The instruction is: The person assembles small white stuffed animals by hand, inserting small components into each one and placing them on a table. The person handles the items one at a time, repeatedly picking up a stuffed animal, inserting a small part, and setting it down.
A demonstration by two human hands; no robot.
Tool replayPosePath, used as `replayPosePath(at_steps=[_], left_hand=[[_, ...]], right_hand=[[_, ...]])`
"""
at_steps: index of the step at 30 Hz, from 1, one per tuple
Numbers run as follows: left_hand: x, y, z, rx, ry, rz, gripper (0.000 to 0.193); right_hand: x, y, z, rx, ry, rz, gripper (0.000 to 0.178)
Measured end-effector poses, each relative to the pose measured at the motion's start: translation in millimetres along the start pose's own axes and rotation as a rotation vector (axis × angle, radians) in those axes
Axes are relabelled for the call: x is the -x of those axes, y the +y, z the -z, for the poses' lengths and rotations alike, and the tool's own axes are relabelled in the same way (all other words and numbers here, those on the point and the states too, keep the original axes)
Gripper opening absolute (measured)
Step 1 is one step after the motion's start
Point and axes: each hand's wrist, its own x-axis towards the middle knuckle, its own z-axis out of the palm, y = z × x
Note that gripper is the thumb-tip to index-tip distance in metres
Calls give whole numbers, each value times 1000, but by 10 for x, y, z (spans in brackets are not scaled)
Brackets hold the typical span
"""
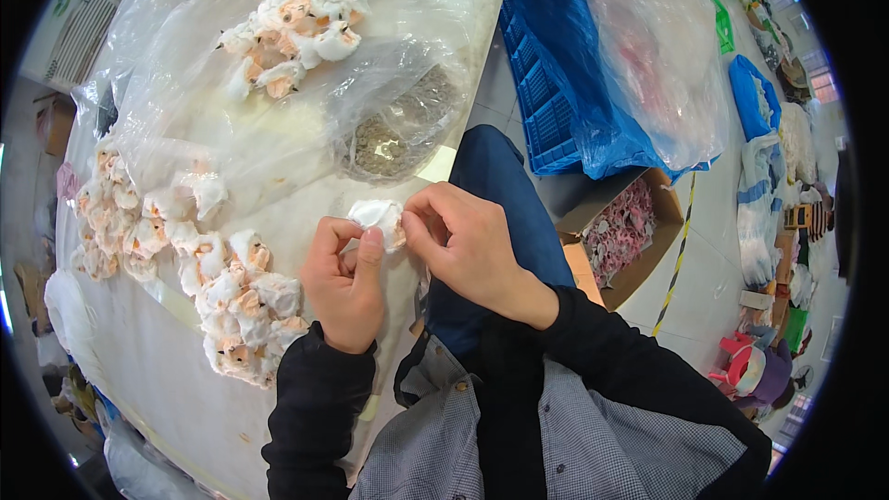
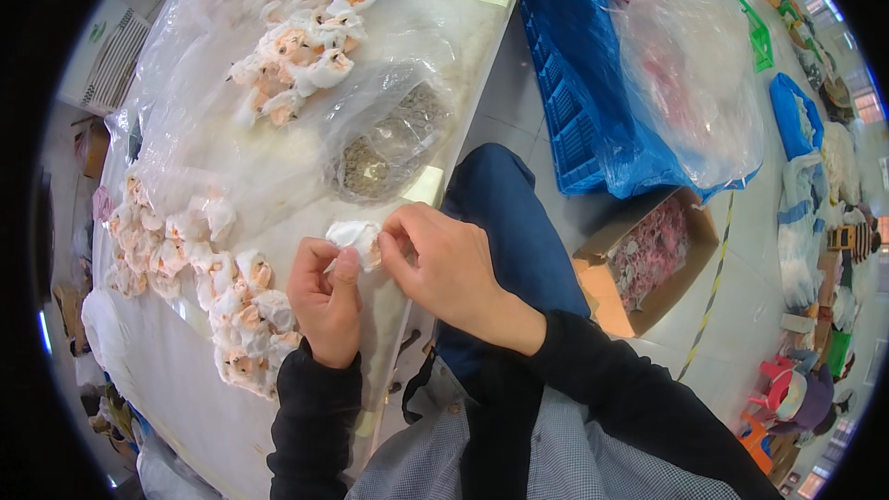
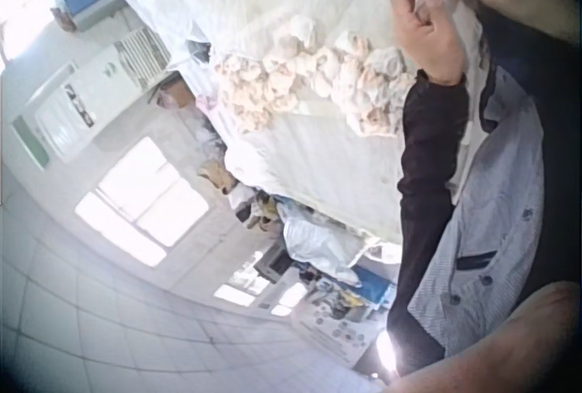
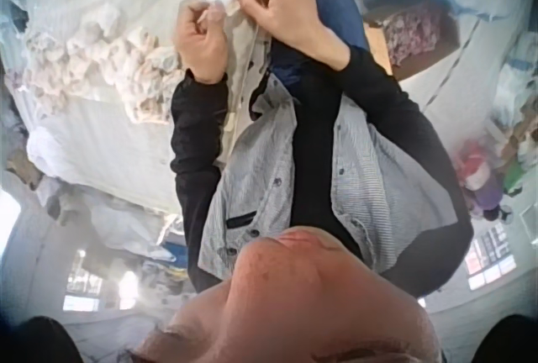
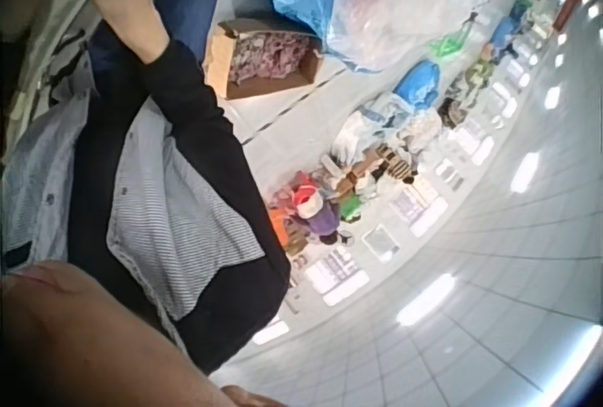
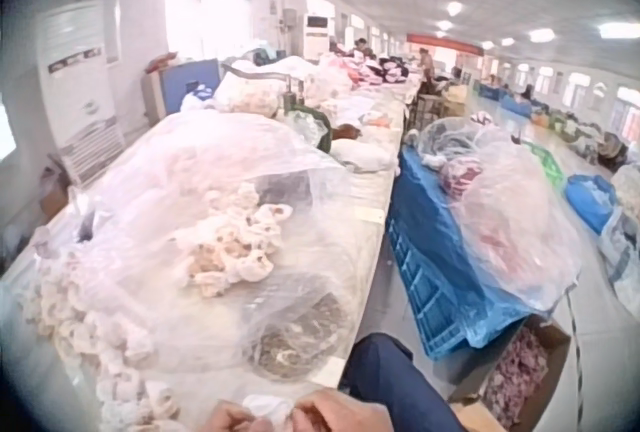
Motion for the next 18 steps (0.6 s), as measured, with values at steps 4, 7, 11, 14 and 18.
replayPosePath(at_steps=[4, 7, 11, 14, 18], left_hand=[[-24, 42, 30, 76, 23, -31, 15], [-129, 56, 99, 49, 106, 3, 15], [-137, 34, 169, 84, 81, 1, 14], [-108, 14, 122, 129, 38, 9, 13], [-81, 46, 97, 157, -20, 22, 14]], right_hand=[[-24, 18, 57, -242, -97, -139, 10], [-39, 18, 120, -344, -68, -141, 8], [-65, 20, 110, -297, -107, -142, 12], [-38, 15, 103, -254, -164, -131, 16], [-46, -2, 51, -203, -160, -100, 18]])
